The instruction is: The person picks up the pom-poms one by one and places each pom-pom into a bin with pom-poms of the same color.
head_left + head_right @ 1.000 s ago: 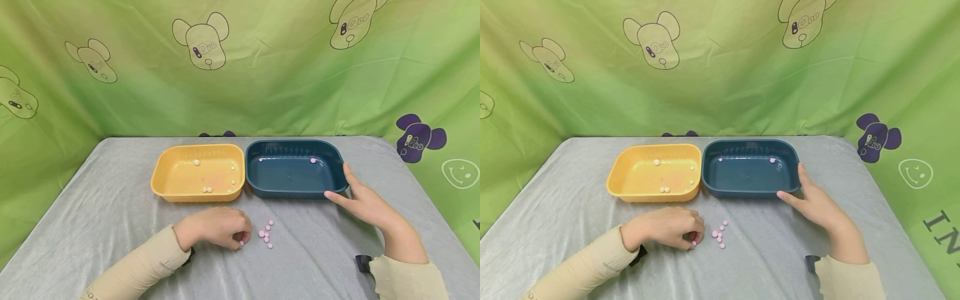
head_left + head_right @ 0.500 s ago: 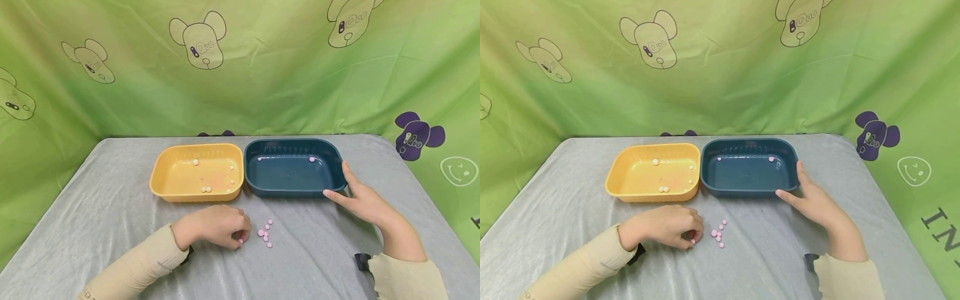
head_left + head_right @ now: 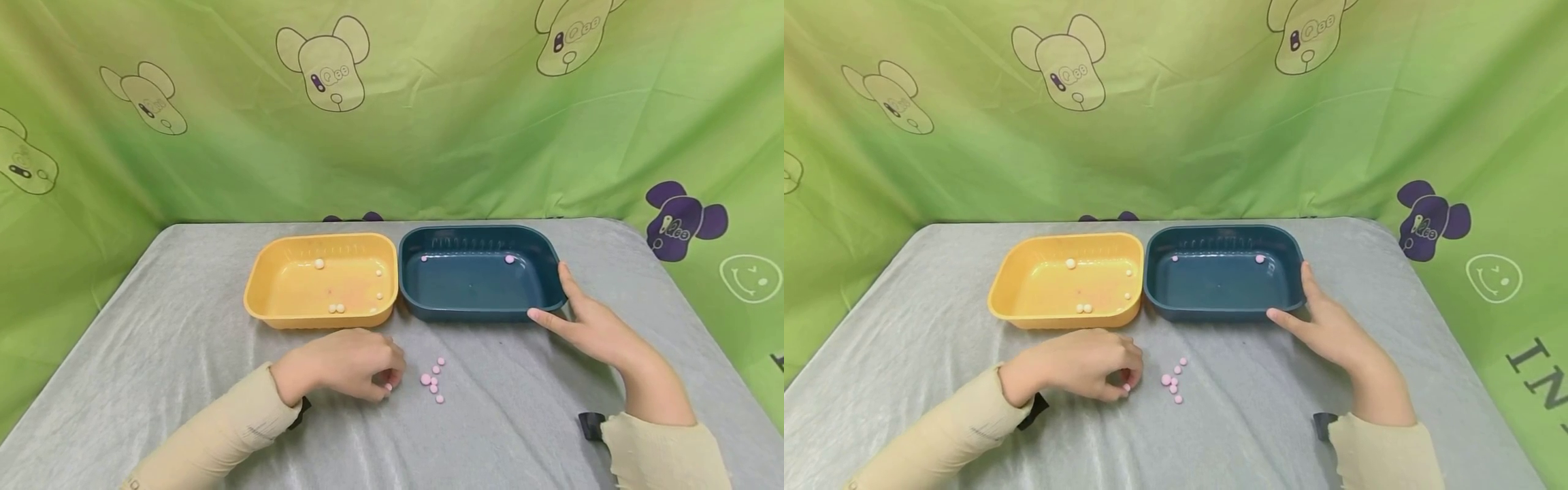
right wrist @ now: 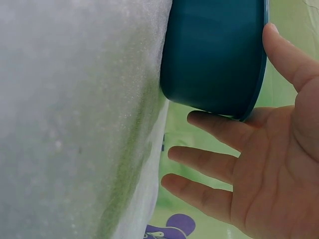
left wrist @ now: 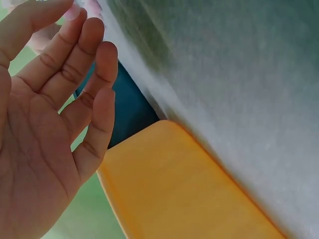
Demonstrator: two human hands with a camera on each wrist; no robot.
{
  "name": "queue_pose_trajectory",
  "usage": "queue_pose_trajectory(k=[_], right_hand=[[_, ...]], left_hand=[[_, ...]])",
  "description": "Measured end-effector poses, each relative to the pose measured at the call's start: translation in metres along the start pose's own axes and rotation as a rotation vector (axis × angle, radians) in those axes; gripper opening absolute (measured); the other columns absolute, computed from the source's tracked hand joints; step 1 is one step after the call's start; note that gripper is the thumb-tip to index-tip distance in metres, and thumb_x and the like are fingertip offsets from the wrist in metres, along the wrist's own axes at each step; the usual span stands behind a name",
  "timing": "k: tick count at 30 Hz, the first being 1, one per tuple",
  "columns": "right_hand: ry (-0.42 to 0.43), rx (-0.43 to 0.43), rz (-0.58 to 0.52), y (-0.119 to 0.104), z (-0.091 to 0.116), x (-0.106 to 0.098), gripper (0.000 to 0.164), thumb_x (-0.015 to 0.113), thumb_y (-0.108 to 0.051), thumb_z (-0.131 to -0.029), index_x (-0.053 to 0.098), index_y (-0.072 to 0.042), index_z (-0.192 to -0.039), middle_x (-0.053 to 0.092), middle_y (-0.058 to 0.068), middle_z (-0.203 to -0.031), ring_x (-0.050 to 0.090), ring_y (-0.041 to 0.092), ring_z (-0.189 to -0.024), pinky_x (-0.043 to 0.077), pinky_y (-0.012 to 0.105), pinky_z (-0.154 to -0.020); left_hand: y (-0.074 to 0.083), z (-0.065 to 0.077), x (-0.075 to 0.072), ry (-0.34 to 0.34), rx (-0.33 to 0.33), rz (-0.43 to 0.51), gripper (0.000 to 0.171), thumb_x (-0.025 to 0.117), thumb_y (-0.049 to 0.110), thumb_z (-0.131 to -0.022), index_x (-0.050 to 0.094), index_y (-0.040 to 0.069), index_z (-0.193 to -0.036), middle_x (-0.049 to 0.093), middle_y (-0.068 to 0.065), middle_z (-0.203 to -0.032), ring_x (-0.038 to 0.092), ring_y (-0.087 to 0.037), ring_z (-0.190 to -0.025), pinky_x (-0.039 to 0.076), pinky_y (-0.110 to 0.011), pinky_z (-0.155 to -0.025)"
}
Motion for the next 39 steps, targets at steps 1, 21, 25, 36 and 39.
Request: queue_pose_trajectory(k=[1,21,25,36,39], right_hand=[[0.000,-0.001,0.001,0.000,0.000,0.000,0.103,0.053,-0.052,-0.099,-0.025,-0.012,-0.153,-0.020,0.023,-0.160,0.004,0.060,-0.143,0.016,0.075,-0.110],[-0.015,0.026,0.010,0.003,-0.001,0.001,0.104,0.051,-0.054,-0.099,-0.027,-0.012,-0.152,-0.018,0.028,-0.159,0.005,0.063,-0.141,0.017,0.076,-0.108],[-0.015,0.022,0.003,0.002,-0.002,0.001,0.104,0.052,-0.053,-0.099,-0.027,-0.012,-0.152,-0.019,0.027,-0.159,0.004,0.063,-0.142,0.016,0.076,-0.109],[-0.021,0.025,-0.001,0.003,-0.002,0.002,0.103,0.051,-0.053,-0.099,-0.028,-0.013,-0.152,-0.018,0.028,-0.159,0.005,0.063,-0.141,0.017,0.076,-0.108],[-0.023,0.029,-0.002,0.003,-0.002,0.002,0.103,0.051,-0.053,-0.099,-0.028,-0.014,-0.152,-0.018,0.028,-0.159,0.005,0.063,-0.141,0.017,0.076,-0.108]], left_hand=[[0.000,0.000,-0.001,0.001,-0.002,0.000,0.009,0.073,0.020,-0.082,0.065,0.024,-0.081,0.058,0.013,-0.079,0.049,0.000,-0.070,0.039,-0.014,-0.060],[-0.002,0.011,-0.015,0.030,-0.007,-0.003,0.005,0.072,0.020,-0.083,0.067,0.022,-0.082,0.063,0.009,-0.082,0.051,-0.002,-0.076,0.041,-0.015,-0.065],[-0.003,0.013,-0.021,0.043,-0.005,-0.011,0.007,0.072,0.019,-0.082,0.066,0.022,-0.081,0.062,0.009,-0.082,0.051,-0.003,-0.077,0.042,-0.015,-0.067],[0.000,0.007,-0.039,0.048,-0.012,-0.058,0.002,0.071,0.021,-0.086,0.070,0.020,-0.086,0.065,0.007,-0.085,0.053,-0.006,-0.082,0.045,-0.019,-0.070],[0.000,0.005,-0.046,0.071,-0.009,-0.074,0.002,0.071,0.022,-0.086,0.069,0.020,-0.086,0.063,0.008,-0.086,0.053,-0.006,-0.082,0.045,-0.020,-0.071]])
Point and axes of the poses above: each hand's wrist, its own z-axis away from the middle knuckle, its own x-axis out of the palm, y = z × x, the point moved 10 cm from there along -z, towards the middle knuckle
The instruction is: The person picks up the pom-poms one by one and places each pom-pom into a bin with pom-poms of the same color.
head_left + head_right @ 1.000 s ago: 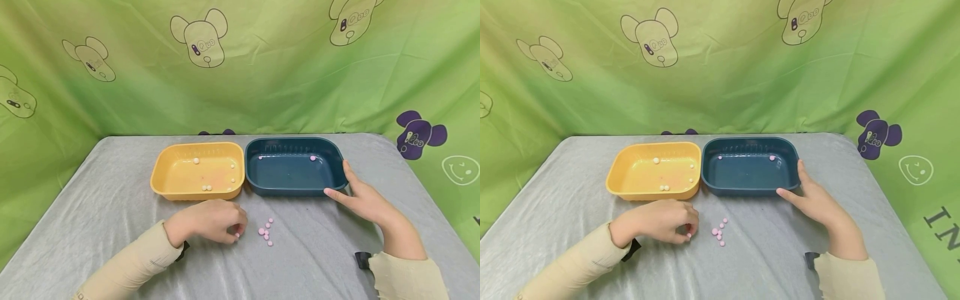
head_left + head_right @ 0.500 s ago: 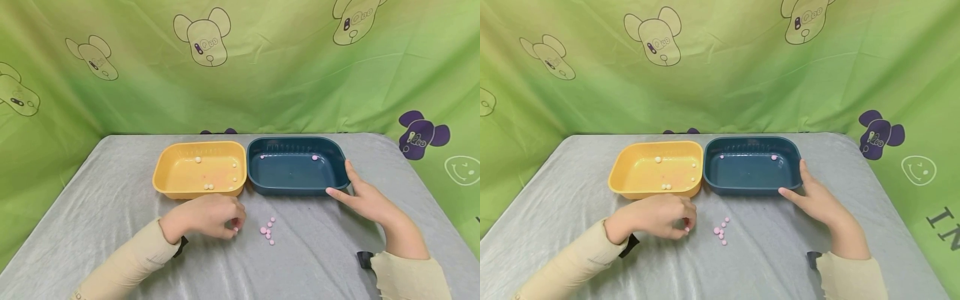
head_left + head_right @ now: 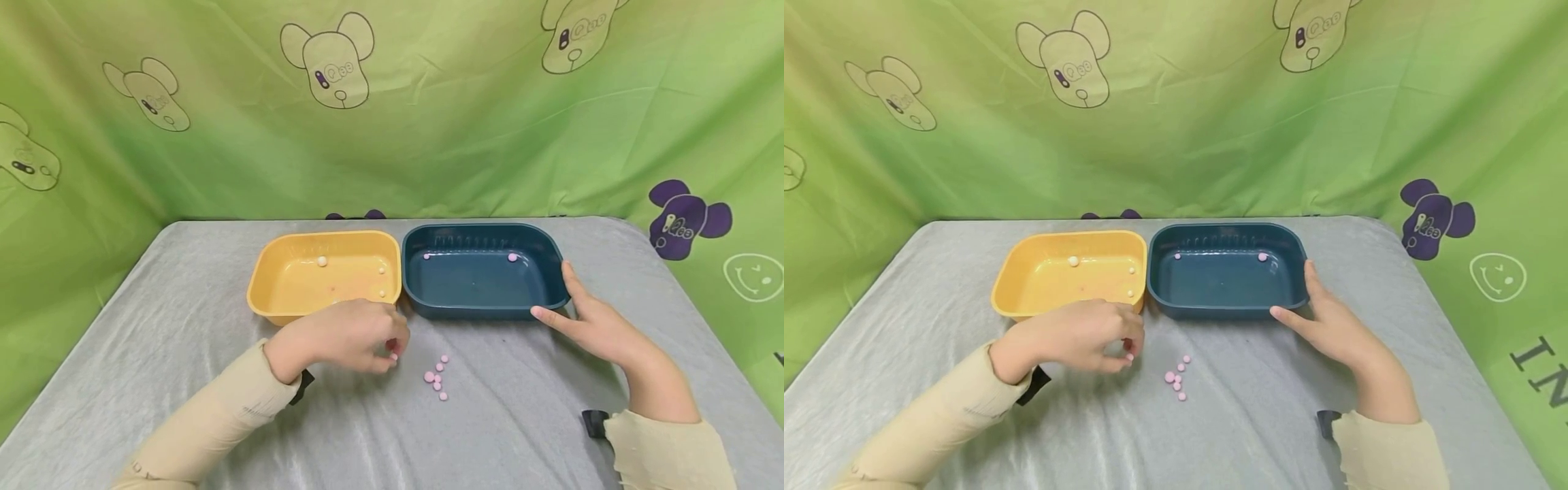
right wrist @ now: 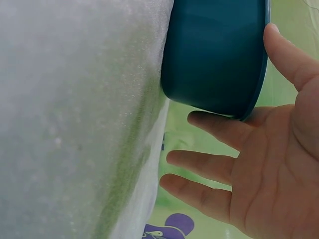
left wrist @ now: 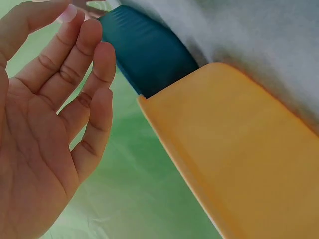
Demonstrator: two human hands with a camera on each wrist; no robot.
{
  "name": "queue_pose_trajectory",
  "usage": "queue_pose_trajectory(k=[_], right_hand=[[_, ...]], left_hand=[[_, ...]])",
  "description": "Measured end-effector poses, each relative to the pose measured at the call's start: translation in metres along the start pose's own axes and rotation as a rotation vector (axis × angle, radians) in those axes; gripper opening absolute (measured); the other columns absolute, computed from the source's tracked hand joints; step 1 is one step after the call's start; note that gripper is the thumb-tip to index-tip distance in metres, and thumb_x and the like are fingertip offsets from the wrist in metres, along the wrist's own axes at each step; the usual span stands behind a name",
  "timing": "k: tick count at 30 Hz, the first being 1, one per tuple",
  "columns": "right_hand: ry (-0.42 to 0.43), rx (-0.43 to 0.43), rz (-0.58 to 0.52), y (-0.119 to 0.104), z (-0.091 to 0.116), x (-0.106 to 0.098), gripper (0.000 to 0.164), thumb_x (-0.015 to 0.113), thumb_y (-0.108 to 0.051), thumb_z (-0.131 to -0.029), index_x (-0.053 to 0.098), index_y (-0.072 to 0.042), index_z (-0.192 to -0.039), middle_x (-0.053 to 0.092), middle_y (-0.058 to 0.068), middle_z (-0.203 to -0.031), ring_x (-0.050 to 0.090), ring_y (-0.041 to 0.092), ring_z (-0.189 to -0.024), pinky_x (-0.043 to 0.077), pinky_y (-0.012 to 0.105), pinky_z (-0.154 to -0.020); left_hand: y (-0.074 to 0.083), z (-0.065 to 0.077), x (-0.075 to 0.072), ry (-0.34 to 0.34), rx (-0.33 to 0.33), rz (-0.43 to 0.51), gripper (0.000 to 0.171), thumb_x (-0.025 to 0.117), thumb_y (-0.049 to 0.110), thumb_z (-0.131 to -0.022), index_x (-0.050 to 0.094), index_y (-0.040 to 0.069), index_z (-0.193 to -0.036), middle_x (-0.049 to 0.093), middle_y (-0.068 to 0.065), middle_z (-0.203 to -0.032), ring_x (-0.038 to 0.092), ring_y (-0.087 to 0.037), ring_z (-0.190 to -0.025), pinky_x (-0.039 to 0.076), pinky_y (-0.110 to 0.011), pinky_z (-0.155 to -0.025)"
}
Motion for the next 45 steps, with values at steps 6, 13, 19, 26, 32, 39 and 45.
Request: queue_pose_trajectory(k=[6,13,19,26,32,39,45], right_hand=[[-0.004,-0.006,0.000,-0.002,-0.001,0.000,0.103,0.052,-0.053,-0.099,-0.028,-0.014,-0.152,-0.020,0.025,-0.160,0.003,0.062,-0.143,0.016,0.075,-0.109],[-0.001,-0.018,-0.006,-0.005,0.000,0.001,0.103,0.052,-0.052,-0.099,-0.027,-0.014,-0.152,-0.022,0.023,-0.160,0.002,0.060,-0.144,0.015,0.075,-0.110],[-0.001,-0.020,-0.014,-0.005,0.001,0.001,0.103,0.053,-0.052,-0.099,-0.028,-0.014,-0.152,-0.022,0.023,-0.160,0.001,0.060,-0.144,0.014,0.075,-0.110],[-0.008,-0.005,-0.017,-0.003,0.001,0.002,0.104,0.053,-0.053,-0.099,-0.028,-0.014,-0.152,-0.021,0.026,-0.159,0.001,0.061,-0.143,0.015,0.075,-0.109],[-0.005,-0.004,-0.019,-0.004,0.002,0.002,0.104,0.053,-0.053,-0.098,-0.028,-0.014,-0.152,-0.019,0.027,-0.159,0.002,0.061,-0.143,0.015,0.075,-0.110],[-0.004,0.000,-0.022,-0.004,0.002,0.001,0.104,0.053,-0.053,-0.098,-0.028,-0.015,-0.152,-0.019,0.028,-0.159,0.002,0.061,-0.143,0.015,0.075,-0.109],[-0.004,-0.001,-0.019,-0.004,0.003,0.000,0.104,0.053,-0.052,-0.098,-0.028,-0.015,-0.152,-0.020,0.026,-0.160,0.002,0.061,-0.143,0.015,0.075,-0.109]], left_hand=[[-0.004,-0.006,-0.009,0.031,0.004,0.011,0.002,0.069,0.020,-0.087,0.070,0.018,-0.088,0.062,0.007,-0.086,0.054,-0.007,-0.082,0.046,-0.020,-0.073],[-0.011,-0.009,-0.022,0.084,0.015,0.049,0.004,0.067,0.014,-0.088,0.067,0.017,-0.085,0.067,-0.001,-0.087,0.054,-0.009,-0.081,0.044,-0.021,-0.074],[-0.017,-0.012,-0.026,0.118,0.004,0.081,0.006,0.063,0.014,-0.091,0.069,0.015,-0.090,0.067,0.000,-0.088,0.059,-0.014,-0.084,0.047,-0.021,-0.076],[-0.030,-0.020,-0.027,0.177,-0.005,0.137,0.006,0.064,0.017,-0.093,0.069,0.015,-0.091,0.063,0.006,-0.087,0.059,-0.011,-0.083,0.048,-0.020,-0.077],[-0.041,-0.026,-0.030,0.253,-0.046,0.170,0.009,0.061,0.020,-0.097,0.069,0.017,-0.096,0.063,0.009,-0.090,0.060,-0.008,-0.084,0.049,-0.019,-0.078],[-0.049,-0.031,-0.037,0.331,-0.079,0.152,0.013,0.058,0.023,-0.099,0.070,0.019,-0.098,0.063,0.010,-0.097,0.059,-0.007,-0.090,0.050,-0.021,-0.084],[-0.049,-0.040,-0.043,0.366,-0.092,0.129,0.013,0.058,0.023,-0.099,0.069,0.016,-0.100,0.065,0.005,-0.101,0.059,-0.012,-0.092,0.050,-0.025,-0.082]])
Point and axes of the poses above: each hand's wrist, its own z-axis away from the middle knuckle, its own x-axis out of the palm, y = z × x, the point moved 10 cm from there along -z, towards the middle knuckle
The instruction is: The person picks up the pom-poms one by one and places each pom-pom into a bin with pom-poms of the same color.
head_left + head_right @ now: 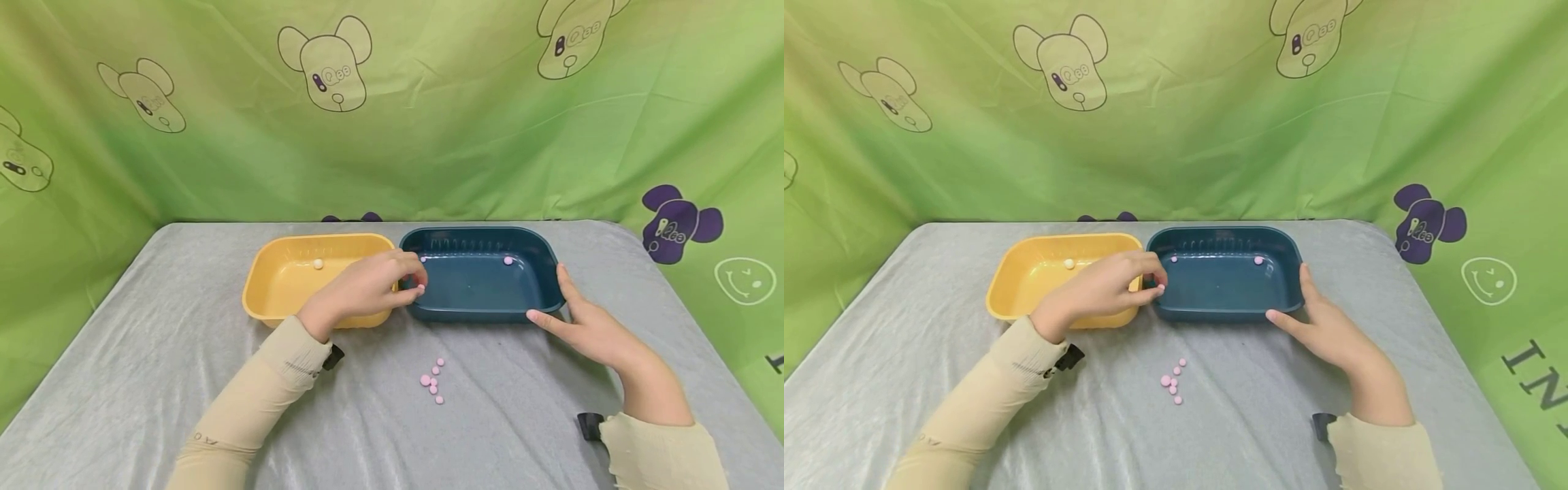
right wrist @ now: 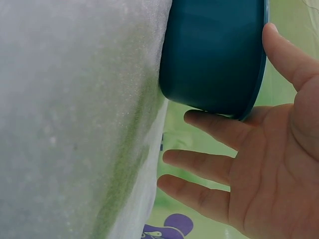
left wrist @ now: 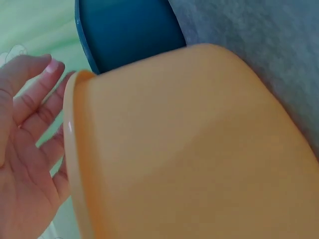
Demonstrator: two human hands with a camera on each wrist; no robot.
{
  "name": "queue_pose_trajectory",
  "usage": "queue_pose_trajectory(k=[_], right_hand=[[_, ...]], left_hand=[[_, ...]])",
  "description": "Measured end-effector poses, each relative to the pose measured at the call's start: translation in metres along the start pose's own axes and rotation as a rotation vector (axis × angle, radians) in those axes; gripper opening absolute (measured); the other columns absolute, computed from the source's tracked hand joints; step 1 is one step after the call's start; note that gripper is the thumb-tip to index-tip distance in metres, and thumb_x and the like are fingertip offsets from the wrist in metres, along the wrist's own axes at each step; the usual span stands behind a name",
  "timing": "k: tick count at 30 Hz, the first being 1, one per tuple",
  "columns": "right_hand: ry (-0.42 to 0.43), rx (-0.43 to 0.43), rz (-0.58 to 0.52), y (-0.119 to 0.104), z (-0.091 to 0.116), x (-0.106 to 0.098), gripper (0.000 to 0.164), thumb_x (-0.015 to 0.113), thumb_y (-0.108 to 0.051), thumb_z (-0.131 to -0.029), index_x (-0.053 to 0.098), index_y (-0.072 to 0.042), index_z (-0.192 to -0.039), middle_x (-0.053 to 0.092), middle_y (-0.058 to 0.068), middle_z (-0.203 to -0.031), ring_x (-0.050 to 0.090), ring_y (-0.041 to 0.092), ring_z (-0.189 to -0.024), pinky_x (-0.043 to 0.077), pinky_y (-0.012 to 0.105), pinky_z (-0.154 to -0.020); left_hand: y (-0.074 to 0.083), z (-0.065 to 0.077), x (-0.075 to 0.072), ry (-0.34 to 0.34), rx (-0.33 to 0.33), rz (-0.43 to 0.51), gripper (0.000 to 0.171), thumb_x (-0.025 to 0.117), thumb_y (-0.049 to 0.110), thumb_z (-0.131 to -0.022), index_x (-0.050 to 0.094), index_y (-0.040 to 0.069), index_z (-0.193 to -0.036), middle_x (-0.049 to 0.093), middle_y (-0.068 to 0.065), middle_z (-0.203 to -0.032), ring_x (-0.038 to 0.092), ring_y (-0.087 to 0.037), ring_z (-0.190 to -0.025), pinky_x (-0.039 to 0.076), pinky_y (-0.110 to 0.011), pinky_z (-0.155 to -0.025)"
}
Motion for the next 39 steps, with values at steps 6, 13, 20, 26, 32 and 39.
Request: queue_pose_trajectory(k=[6,13,20,26,32,39], right_hand=[[-0.001,0.002,-0.003,0.000,0.000,0.000,0.104,0.053,-0.053,-0.098,-0.028,-0.015,-0.152,-0.022,0.025,-0.160,0.001,0.060,-0.144,0.014,0.075,-0.109],[-0.002,-0.002,-0.012,0.000,0.000,0.001,0.105,0.053,-0.053,-0.098,-0.028,-0.014,-0.152,-0.023,0.023,-0.160,-0.001,0.059,-0.145,0.013,0.075,-0.110],[-0.003,-0.006,-0.004,0.000,0.000,0.002,0.105,0.053,-0.052,-0.098,-0.028,-0.013,-0.152,-0.021,0.025,-0.160,0.001,0.060,-0.144,0.015,0.075,-0.110],[-0.004,-0.009,-0.013,0.001,0.000,0.002,0.105,0.053,-0.052,-0.098,-0.028,-0.014,-0.152,-0.021,0.025,-0.160,0.000,0.060,-0.144,0.014,0.075,-0.110],[0.003,-0.022,-0.017,0.001,-0.001,0.000,0.105,0.054,-0.051,-0.098,-0.028,-0.013,-0.152,-0.019,0.028,-0.159,0.000,0.060,-0.144,0.014,0.074,-0.111],[0.001,-0.027,-0.013,-0.001,-0.001,0.000,0.104,0.053,-0.050,-0.099,-0.028,-0.013,-0.152,-0.019,0.028,-0.159,0.001,0.060,-0.143,0.014,0.074,-0.111]], left_hand=[[0.001,-0.012,0.001,0.036,-0.052,-0.025,0.013,0.059,0.026,-0.099,0.068,0.017,-0.101,0.067,0.002,-0.101,0.061,-0.016,-0.094,0.049,-0.027,-0.079],[0.001,-0.022,0.002,0.083,-0.100,-0.065,0.011,0.061,0.026,-0.099,0.068,0.018,-0.102,0.066,0.004,-0.101,0.058,-0.012,-0.096,0.050,-0.026,-0.078],[0.002,-0.030,0.003,0.121,-0.138,-0.158,0.014,0.062,0.028,-0.098,0.070,0.017,-0.102,0.067,0.003,-0.100,0.057,-0.014,-0.091,0.051,-0.026,-0.074],[-0.005,-0.032,0.004,0.136,-0.183,-0.199,0.021,0.063,0.029,-0.098,0.070,0.015,-0.111,0.067,0.001,-0.103,0.059,-0.016,-0.094,0.052,-0.027,-0.073],[-0.009,-0.026,0.004,0.114,-0.208,-0.211,0.022,0.063,0.027,-0.098,0.070,0.014,-0.115,0.068,0.001,-0.107,0.060,-0.017,-0.093,0.053,-0.029,-0.074],[-0.004,-0.014,0.003,0.104,-0.184,-0.163,0.023,0.062,0.027,-0.098,0.070,0.013,-0.114,0.067,0.001,-0.105,0.059,-0.017,-0.091,0.052,-0.030,-0.074]])
Point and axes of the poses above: each hand's wrist, its own z-axis away from the middle knuckle, its own x-axis out of the palm, y = z × x, the point moved 10 cm from there along -z, towards the middle knuckle
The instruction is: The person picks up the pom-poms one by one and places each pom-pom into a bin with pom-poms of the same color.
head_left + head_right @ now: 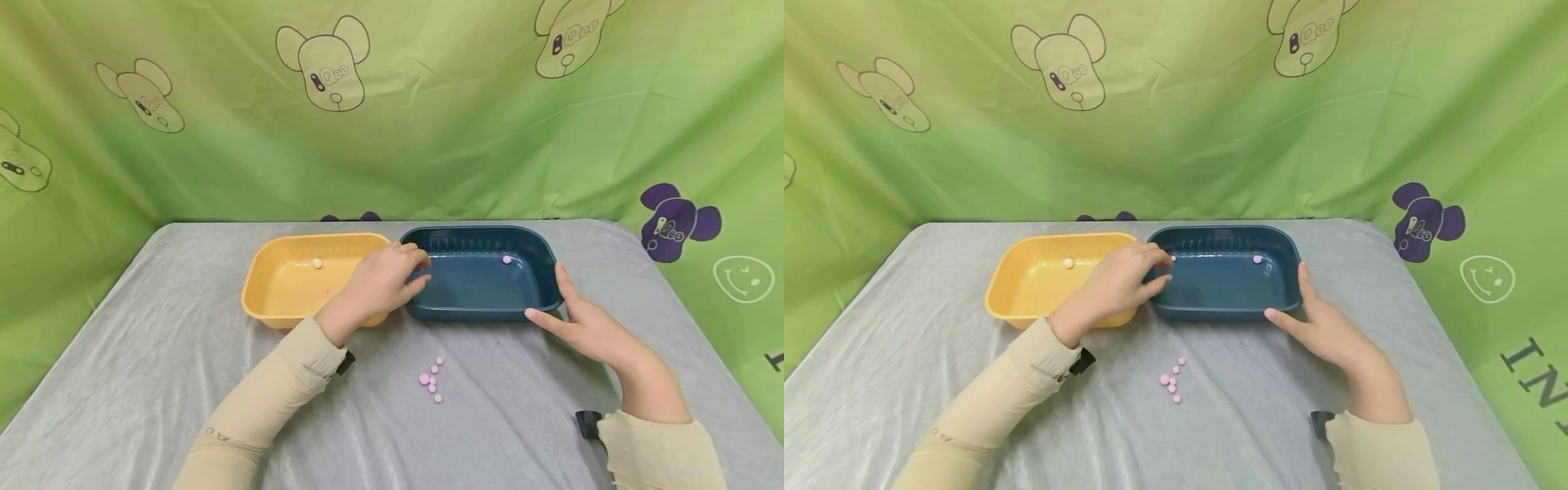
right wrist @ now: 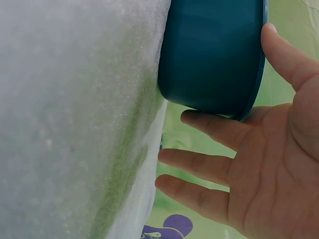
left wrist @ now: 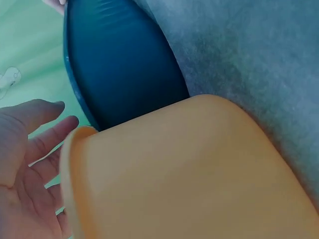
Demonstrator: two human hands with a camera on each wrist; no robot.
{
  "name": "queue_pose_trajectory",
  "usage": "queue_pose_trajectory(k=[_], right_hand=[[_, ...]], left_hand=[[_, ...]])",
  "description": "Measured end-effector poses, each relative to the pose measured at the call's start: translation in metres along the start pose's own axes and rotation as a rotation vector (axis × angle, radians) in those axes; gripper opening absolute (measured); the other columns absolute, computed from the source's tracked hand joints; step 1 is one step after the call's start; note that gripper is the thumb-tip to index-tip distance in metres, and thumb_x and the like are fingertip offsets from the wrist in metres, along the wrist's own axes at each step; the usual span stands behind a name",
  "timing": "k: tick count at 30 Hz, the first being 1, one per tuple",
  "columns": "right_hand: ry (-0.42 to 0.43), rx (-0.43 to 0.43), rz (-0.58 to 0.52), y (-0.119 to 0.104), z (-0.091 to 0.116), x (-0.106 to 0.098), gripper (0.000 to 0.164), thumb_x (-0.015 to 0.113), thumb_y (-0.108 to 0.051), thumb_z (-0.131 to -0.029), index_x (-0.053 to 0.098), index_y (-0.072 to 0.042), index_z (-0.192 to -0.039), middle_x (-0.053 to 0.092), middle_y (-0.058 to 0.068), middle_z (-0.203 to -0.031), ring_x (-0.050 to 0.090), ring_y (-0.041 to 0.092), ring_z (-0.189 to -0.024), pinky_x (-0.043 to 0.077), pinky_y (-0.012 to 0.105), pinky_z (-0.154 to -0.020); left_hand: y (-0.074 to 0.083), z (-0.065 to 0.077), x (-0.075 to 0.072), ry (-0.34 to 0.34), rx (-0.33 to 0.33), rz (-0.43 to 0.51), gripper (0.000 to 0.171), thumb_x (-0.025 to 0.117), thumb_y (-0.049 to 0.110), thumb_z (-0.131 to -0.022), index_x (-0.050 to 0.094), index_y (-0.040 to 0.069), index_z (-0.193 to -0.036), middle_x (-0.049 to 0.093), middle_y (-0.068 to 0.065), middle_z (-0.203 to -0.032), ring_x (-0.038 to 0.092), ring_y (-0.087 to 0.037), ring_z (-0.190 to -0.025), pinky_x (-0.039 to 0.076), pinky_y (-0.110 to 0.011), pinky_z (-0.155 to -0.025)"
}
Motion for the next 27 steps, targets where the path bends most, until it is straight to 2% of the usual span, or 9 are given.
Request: queue_pose_trajectory(k=[10,17,22,27], right_hand=[[0.003,-0.002,0.001,0.001,-0.001,-0.001,0.104,0.053,-0.050,-0.099,-0.028,-0.012,-0.152,-0.019,0.028,-0.159,0.000,0.060,-0.144,0.013,0.074,-0.111],[0.003,-0.002,-0.002,0.000,0.000,0.000,0.104,0.053,-0.050,-0.099,-0.028,-0.012,-0.152,-0.021,0.026,-0.159,0.000,0.059,-0.144,0.013,0.074,-0.111],[0.003,-0.001,0.001,0.000,0.000,0.000,0.104,0.053,-0.051,-0.099,-0.028,-0.012,-0.152,-0.020,0.027,-0.159,0.000,0.060,-0.144,0.013,0.074,-0.111],[0.003,0.001,0.006,0.001,0.000,0.000,0.104,0.053,-0.051,-0.099,-0.028,-0.012,-0.152,-0.020,0.027,-0.159,0.001,0.060,-0.144,0.014,0.074,-0.111]], left_hand=[[0.006,0.019,-0.004,-0.001,0.054,0.073,0.022,0.064,0.025,-0.097,0.071,0.010,-0.112,0.069,-0.002,-0.108,0.063,-0.017,-0.096,0.054,-0.032,-0.083],[0.017,0.034,-0.007,-0.022,0.148,0.090,0.021,0.064,0.024,-0.097,0.071,0.008,-0.110,0.067,-0.002,-0.102,0.058,-0.011,-0.081,0.052,-0.025,-0.076],[0.028,0.045,-0.003,-0.080,0.233,0.077,0.024,0.065,0.024,-0.096,0.071,0.008,-0.113,0.068,-0.003,-0.106,0.062,-0.012,-0.089,0.052,-0.027,-0.082],[0.032,0.053,0.003,-0.158,0.265,0.075,0.025,0.066,0.025,-0.095,0.071,0.009,-0.115,0.068,-0.002,-0.109,0.062,-0.012,-0.098,0.053,-0.028,-0.087]])
Point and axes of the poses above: each hand's wrist, its own z-axis away from the middle knuckle, its own x-axis out of the palm, y = z × x, the point moved 10 cm from there along -z, towards the middle knuckle
